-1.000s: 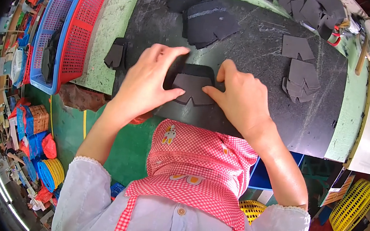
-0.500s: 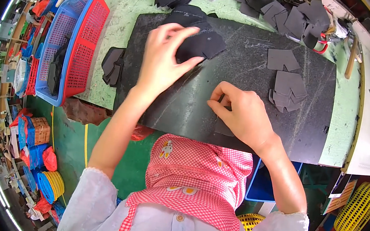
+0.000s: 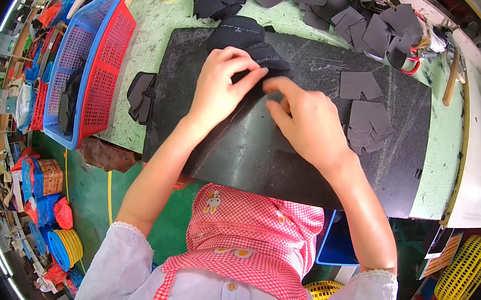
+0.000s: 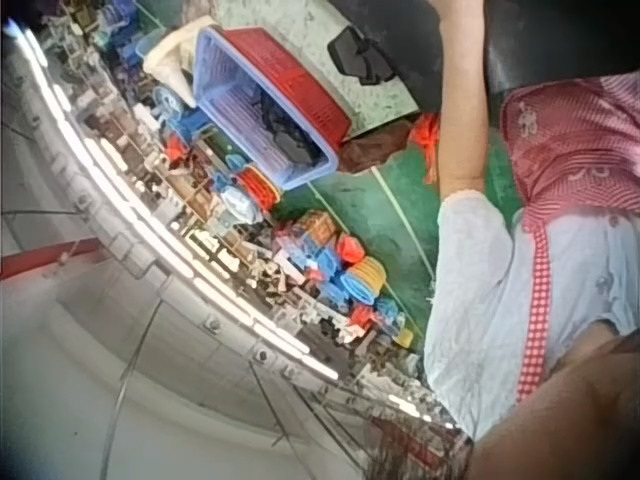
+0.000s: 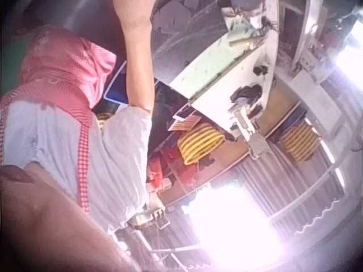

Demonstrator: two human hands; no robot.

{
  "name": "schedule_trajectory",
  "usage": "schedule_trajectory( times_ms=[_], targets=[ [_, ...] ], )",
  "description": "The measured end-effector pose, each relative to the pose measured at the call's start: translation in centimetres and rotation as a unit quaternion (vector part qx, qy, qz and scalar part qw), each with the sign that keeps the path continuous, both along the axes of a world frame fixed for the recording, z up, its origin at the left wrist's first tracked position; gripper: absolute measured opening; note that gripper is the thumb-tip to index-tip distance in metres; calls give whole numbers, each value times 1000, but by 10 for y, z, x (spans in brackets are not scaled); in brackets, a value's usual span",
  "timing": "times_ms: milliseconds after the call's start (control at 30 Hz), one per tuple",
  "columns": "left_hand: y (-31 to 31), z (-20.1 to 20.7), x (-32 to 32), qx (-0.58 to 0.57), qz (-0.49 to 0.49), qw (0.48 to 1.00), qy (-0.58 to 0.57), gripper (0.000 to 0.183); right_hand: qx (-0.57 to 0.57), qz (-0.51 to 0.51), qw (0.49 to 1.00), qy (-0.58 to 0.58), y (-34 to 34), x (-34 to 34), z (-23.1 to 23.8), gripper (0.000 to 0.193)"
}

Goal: Inspecting and sorting various cut fabric components for shoe manufacturing on a workbench.

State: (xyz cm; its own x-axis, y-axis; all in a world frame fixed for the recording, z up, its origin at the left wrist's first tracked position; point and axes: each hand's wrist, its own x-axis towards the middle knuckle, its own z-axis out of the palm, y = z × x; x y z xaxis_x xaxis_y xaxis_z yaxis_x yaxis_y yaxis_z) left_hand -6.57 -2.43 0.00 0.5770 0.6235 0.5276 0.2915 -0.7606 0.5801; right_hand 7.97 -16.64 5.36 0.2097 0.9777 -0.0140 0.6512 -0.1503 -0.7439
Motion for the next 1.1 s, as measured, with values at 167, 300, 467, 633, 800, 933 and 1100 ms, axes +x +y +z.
schedule_trajectory(
  times_ms=[167,300,467,633,800,933,1100],
  targets=[
    [23,21,-27,-240,137,930,-240,11,14,-29,994,-108,19,10,-19,23],
    [-25,22,-68,169,-122,977,39,20,50,-11,998,-33,20,20,-24,21],
    [-71,35,-73,-88,-102,987,87,35,81,-92,991,52,10,-27,-7,14],
    [-63,43,-77,-527,-109,841,-46,18,-108,-56,938,326,0,-15,9,26],
    [-49,46,-94,-545,-74,828,110,23,-202,-45,934,291,-20,-12,-1,28],
    [-51,32,-94,-501,-52,846,176,26,-215,-49,947,234,-14,-19,-6,26],
    [-49,33,-89,-481,-50,855,188,29,-169,-27,973,152,-14,-24,-11,27]
  ],
)
